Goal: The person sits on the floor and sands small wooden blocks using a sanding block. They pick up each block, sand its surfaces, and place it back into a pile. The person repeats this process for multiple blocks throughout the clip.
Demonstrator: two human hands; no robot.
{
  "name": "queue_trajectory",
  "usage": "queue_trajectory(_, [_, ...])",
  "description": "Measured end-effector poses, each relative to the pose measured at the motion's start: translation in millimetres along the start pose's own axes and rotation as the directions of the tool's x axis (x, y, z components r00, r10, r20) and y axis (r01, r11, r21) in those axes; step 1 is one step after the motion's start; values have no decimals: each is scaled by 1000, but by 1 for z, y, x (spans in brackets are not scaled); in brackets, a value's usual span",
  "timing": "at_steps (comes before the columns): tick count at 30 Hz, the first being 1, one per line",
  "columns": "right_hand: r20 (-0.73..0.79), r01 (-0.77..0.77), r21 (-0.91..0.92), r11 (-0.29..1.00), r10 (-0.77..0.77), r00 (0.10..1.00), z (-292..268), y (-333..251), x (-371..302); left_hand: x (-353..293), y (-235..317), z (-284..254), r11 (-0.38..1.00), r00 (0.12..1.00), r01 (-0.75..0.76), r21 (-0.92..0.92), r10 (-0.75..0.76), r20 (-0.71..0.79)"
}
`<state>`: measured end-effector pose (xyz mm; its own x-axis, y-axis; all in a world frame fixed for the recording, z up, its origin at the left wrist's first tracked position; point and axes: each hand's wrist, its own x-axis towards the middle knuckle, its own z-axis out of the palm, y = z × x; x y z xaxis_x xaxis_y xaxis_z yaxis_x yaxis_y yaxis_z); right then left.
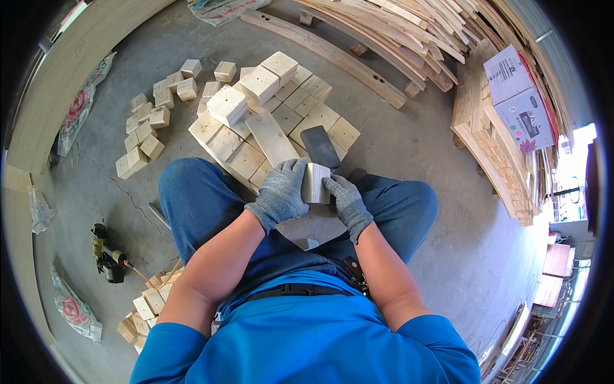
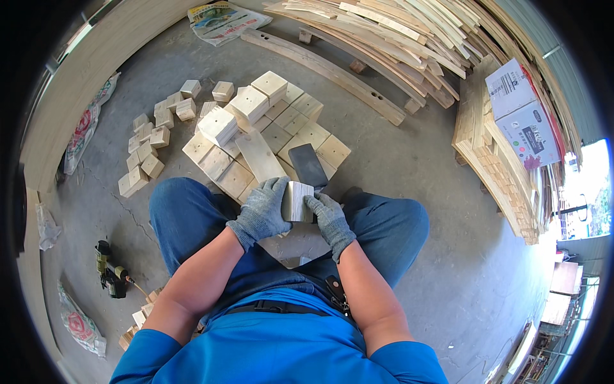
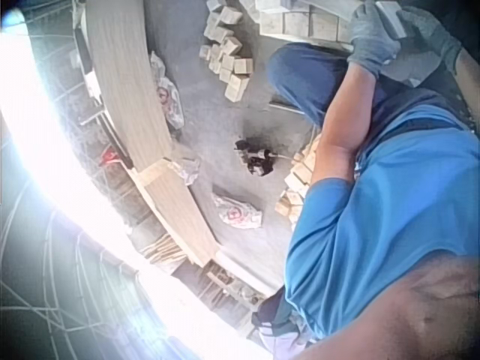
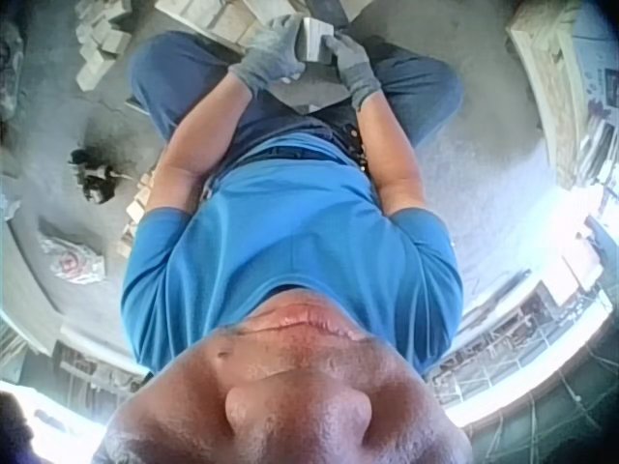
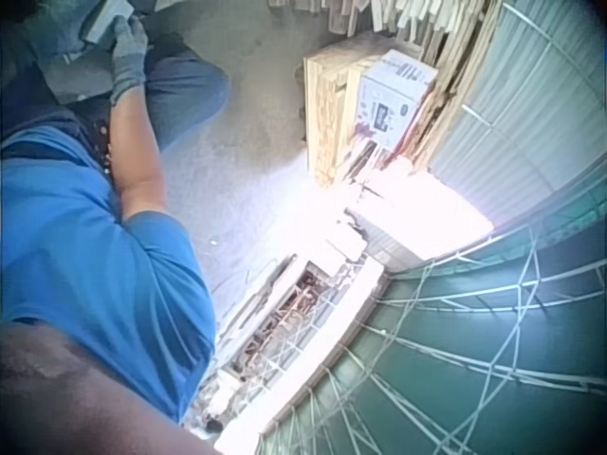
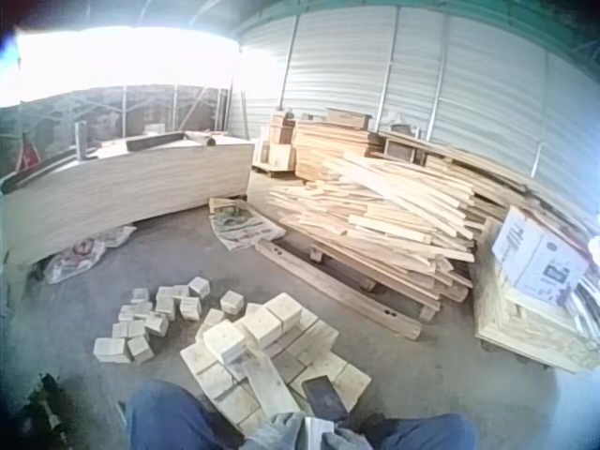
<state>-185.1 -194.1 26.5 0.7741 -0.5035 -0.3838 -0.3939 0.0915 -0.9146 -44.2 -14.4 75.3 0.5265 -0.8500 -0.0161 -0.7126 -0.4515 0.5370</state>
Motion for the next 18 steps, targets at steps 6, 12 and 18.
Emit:
queue_trajectory(6, [-6, 41, -55, 998, -42, 999, -2, 7, 3, 1, 2, -3, 1000, 1000, 8, -5, -8, 24])
queue_trajectory(12, [0, 50, -130, 990, -50, 999, -1, 6, 5, 1, -1, -1, 1000, 1000, 7, 19, -7, 21])
queue_trajectory(18, [-15, 49, -127, 991, -51, 999, -2, 8, 4, 2, 0, 1, 1000, 1000, -8, 16, 7, 16])
